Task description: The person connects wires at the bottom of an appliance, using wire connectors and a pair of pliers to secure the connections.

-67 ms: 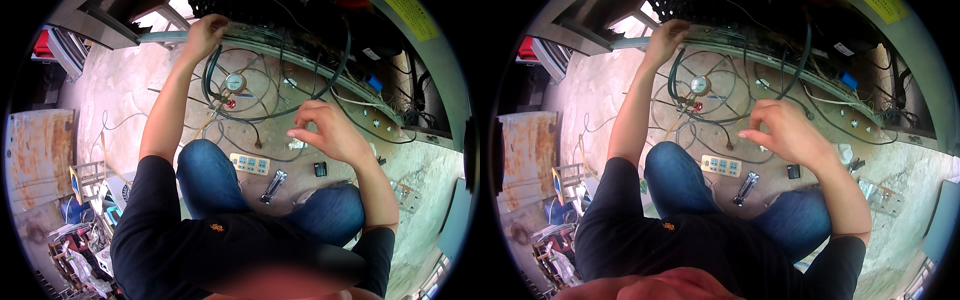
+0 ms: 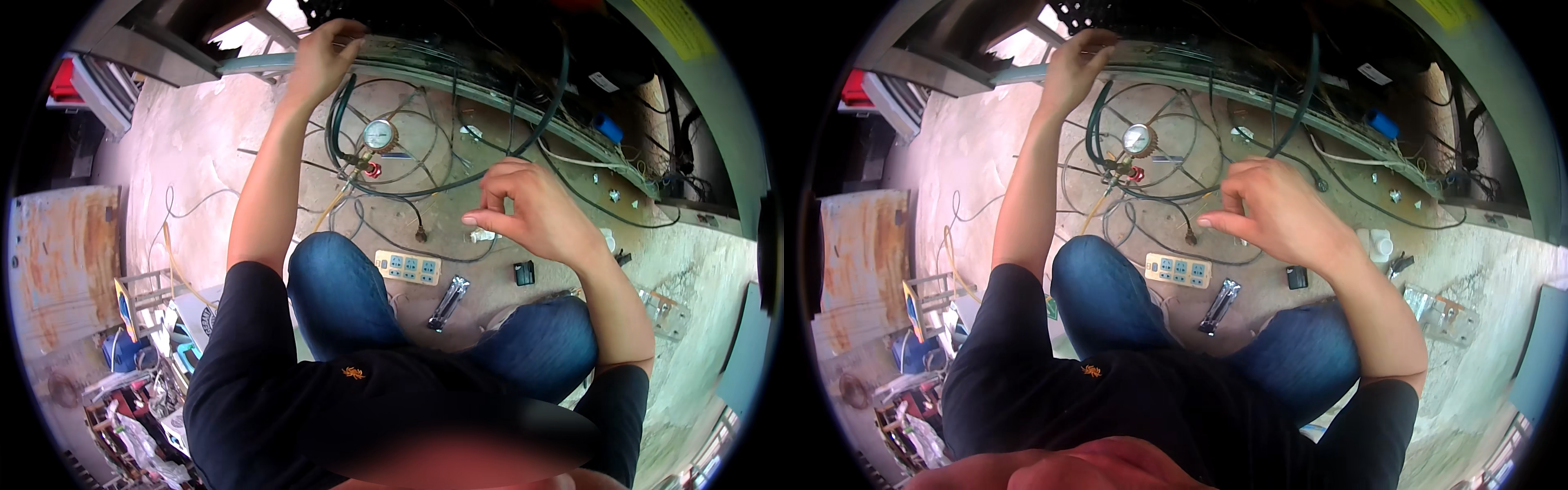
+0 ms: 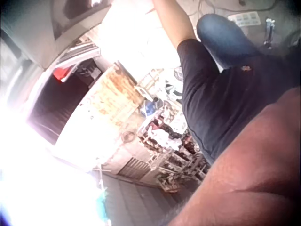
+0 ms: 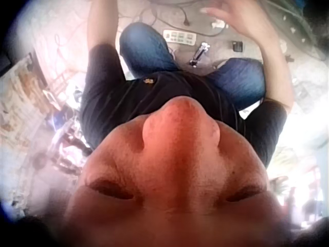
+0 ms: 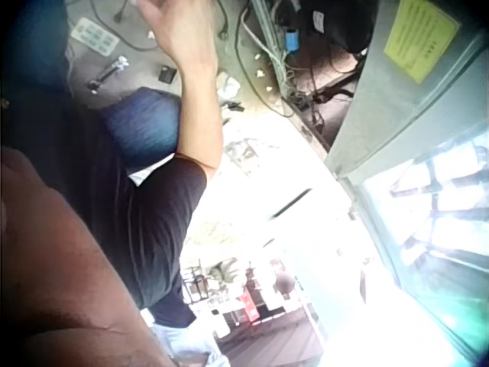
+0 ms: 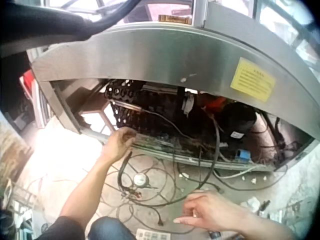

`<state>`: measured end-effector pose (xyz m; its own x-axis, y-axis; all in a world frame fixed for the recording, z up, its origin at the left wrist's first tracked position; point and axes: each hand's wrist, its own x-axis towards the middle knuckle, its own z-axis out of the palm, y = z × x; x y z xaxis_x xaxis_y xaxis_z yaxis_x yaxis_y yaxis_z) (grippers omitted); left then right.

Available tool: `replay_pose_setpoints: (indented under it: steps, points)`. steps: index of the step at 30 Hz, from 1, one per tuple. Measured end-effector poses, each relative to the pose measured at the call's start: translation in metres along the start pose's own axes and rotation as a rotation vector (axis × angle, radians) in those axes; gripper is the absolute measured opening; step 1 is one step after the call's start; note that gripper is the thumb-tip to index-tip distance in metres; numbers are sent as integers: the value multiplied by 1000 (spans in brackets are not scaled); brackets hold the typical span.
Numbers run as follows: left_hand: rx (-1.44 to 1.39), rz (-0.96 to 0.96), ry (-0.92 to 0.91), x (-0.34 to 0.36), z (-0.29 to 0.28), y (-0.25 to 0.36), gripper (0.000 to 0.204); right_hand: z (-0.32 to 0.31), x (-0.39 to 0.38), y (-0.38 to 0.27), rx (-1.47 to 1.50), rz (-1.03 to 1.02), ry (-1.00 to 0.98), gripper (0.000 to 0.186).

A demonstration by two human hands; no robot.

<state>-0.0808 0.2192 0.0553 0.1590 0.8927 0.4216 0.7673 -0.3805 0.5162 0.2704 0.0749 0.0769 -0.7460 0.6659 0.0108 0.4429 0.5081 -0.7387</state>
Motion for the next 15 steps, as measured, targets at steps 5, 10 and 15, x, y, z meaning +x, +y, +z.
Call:
replay_pose_setpoints:
  steps: [5,10,15]
  points:
    - [-152,46,-136,-17,-5,68,26,-4,2,-10,47,144,-105,24]
    - [-318,87,-584,-53,24,119,26,4,-43,-36,62,148,-80,51]
    - [-404,72,-892,-102,47,147,27,-9,-70,-81,58,313,-144,59]
